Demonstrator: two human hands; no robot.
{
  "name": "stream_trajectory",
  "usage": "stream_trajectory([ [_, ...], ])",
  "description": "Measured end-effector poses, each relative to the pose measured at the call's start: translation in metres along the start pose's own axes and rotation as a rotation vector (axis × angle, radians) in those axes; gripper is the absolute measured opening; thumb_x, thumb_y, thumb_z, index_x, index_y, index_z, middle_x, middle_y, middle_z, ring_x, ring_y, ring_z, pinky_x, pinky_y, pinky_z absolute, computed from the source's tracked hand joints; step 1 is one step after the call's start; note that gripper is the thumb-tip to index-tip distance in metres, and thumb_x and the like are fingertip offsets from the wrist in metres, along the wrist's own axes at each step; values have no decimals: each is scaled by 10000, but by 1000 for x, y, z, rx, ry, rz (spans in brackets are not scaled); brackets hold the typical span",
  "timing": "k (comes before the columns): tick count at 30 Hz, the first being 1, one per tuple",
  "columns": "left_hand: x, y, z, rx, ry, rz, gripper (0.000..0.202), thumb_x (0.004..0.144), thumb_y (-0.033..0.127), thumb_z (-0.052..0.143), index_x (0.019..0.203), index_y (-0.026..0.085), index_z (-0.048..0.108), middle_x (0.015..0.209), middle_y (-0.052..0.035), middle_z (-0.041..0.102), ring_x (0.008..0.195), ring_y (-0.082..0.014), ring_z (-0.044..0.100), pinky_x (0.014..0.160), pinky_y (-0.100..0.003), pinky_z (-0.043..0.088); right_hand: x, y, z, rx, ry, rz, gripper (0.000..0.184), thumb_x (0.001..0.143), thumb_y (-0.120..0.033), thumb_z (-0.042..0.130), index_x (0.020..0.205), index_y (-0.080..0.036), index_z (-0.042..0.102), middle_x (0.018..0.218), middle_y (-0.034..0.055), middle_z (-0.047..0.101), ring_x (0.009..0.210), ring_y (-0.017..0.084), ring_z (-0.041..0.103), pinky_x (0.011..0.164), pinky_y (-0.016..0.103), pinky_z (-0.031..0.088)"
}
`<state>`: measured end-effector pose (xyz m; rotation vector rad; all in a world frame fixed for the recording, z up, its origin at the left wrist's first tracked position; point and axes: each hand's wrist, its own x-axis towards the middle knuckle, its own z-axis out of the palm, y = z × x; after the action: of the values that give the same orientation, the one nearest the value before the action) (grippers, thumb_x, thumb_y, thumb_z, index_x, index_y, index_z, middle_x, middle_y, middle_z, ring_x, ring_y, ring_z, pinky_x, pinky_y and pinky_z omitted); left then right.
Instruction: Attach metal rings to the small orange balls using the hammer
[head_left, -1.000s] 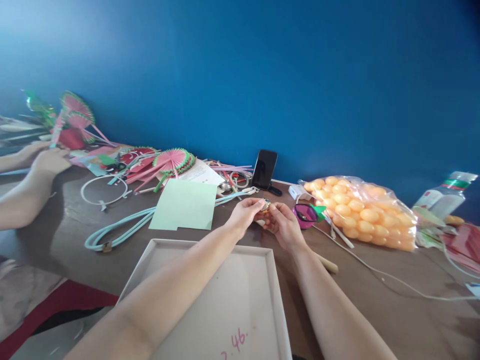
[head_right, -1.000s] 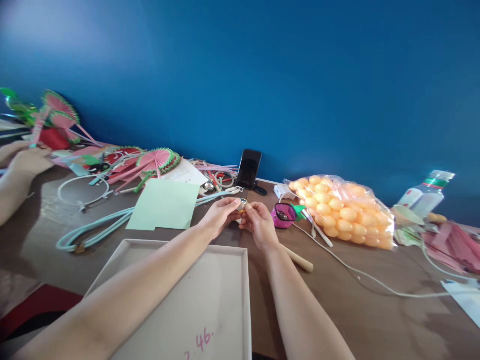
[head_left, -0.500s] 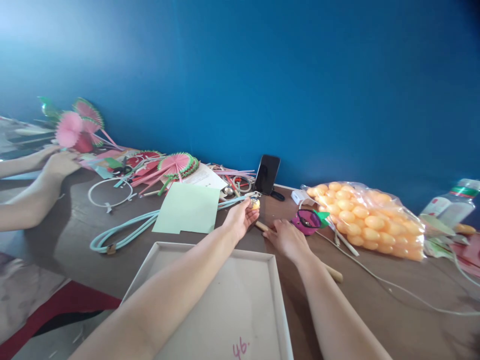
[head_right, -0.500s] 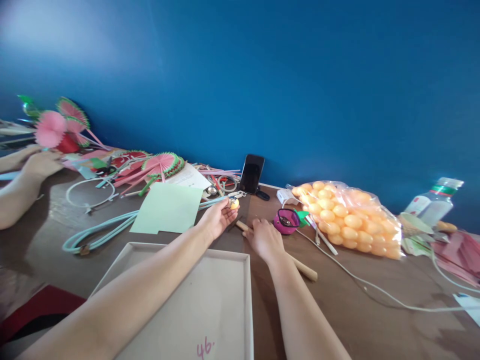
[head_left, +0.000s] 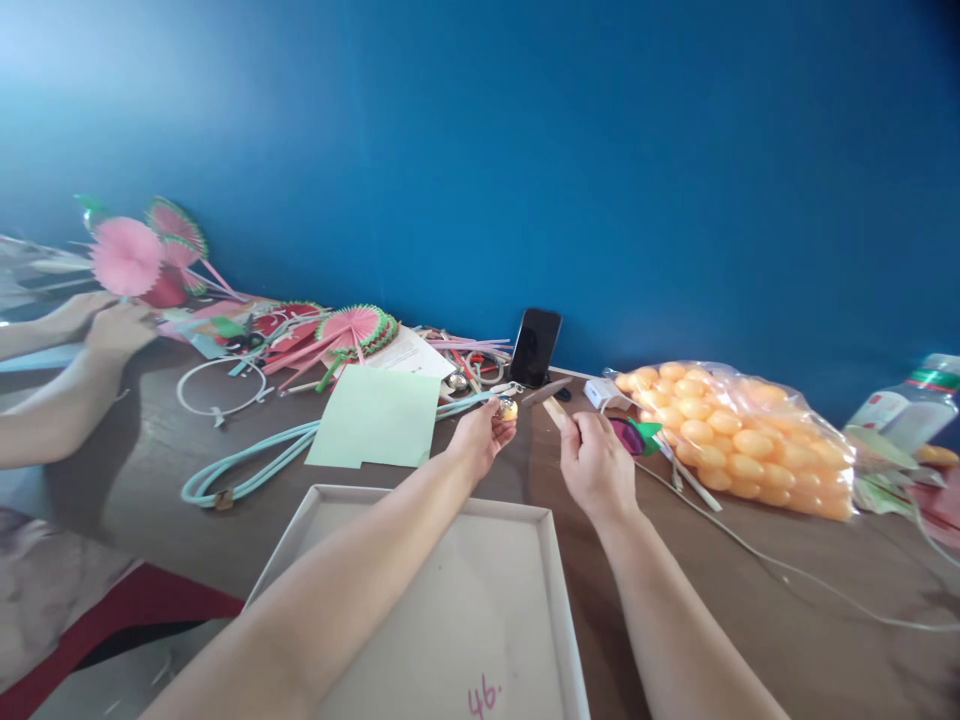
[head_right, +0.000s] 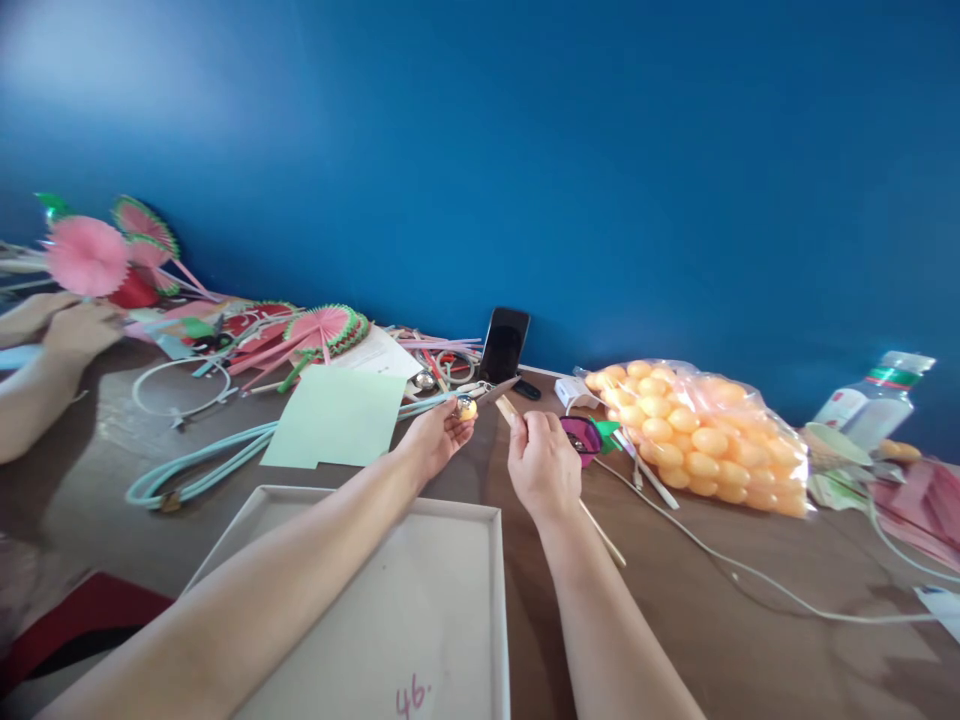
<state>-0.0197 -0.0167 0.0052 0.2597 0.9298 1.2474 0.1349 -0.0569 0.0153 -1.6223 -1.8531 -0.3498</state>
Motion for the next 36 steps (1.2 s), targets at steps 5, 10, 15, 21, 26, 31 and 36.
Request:
stream_trajectory([
  [5, -4, 0, 1, 16, -33, -8, 170, 872, 266, 512, 803, 126, 580, 725, -66, 614, 606, -87, 585, 620, -203, 497, -3, -6, -3, -23, 100, -91, 254, 942, -350, 381, 867, -183, 557, 836, 75, 591, 765, 174, 548, 567, 264, 301],
  [10, -2, -1, 2, 32, -19, -8, 168, 859, 273, 536, 781, 129, 573, 673, -57, 590, 572, -90, 571, 608, -211, 491, -3, -4, 2, -84, 42, -121, 286, 943, -379, 379, 862, -190, 578, 827, 67, 603, 737, 168, 551, 552, 271, 278],
  [15, -3, -1, 2, 33, -29, 6, 142, 854, 257, 540, 798, 130, 571, 682, -51, 586, 586, -87, 564, 627, -215, 493, -4, -5, 2, -59, 97, -133, 259, 942, -360, 394, 890, -185, 577, 856, 74, 607, 795, 175, 562, 594, 266, 313],
  [21, -2, -1, 2, 43, -9, -2, 165, 849, 278, 554, 768, 134, 552, 644, -35, 552, 558, -82, 546, 623, -214, 491, -6, -6, 5, -68, 38, -160, 253, 940, -364, 405, 889, -195, 586, 861, 67, 609, 800, 179, 557, 594, 269, 312],
  [26, -2, -1, 3, 25, -17, 7, 148, 835, 268, 572, 785, 129, 559, 667, -45, 567, 574, -90, 557, 624, -222, 495, -6, -4, 6, -56, 85, -138, 249, 939, -354, 405, 905, -187, 587, 866, 76, 611, 817, 184, 560, 611, 270, 319],
  [31, -3, 0, 5, 47, 1, -9, 172, 855, 282, 547, 770, 132, 544, 640, -35, 555, 550, -83, 545, 613, -217, 497, -6, -3, 7, -65, 71, -136, 259, 939, -365, 404, 892, -194, 592, 852, 70, 615, 798, 182, 561, 597, 271, 311],
  [36, -3, 0, 3, 30, -3, 2, 152, 861, 273, 539, 808, 132, 559, 667, -35, 573, 574, -78, 559, 637, -212, 501, -6, -1, 4, -41, 142, -125, 234, 934, -347, 416, 909, -189, 587, 866, 82, 614, 824, 194, 563, 635, 276, 334],
])
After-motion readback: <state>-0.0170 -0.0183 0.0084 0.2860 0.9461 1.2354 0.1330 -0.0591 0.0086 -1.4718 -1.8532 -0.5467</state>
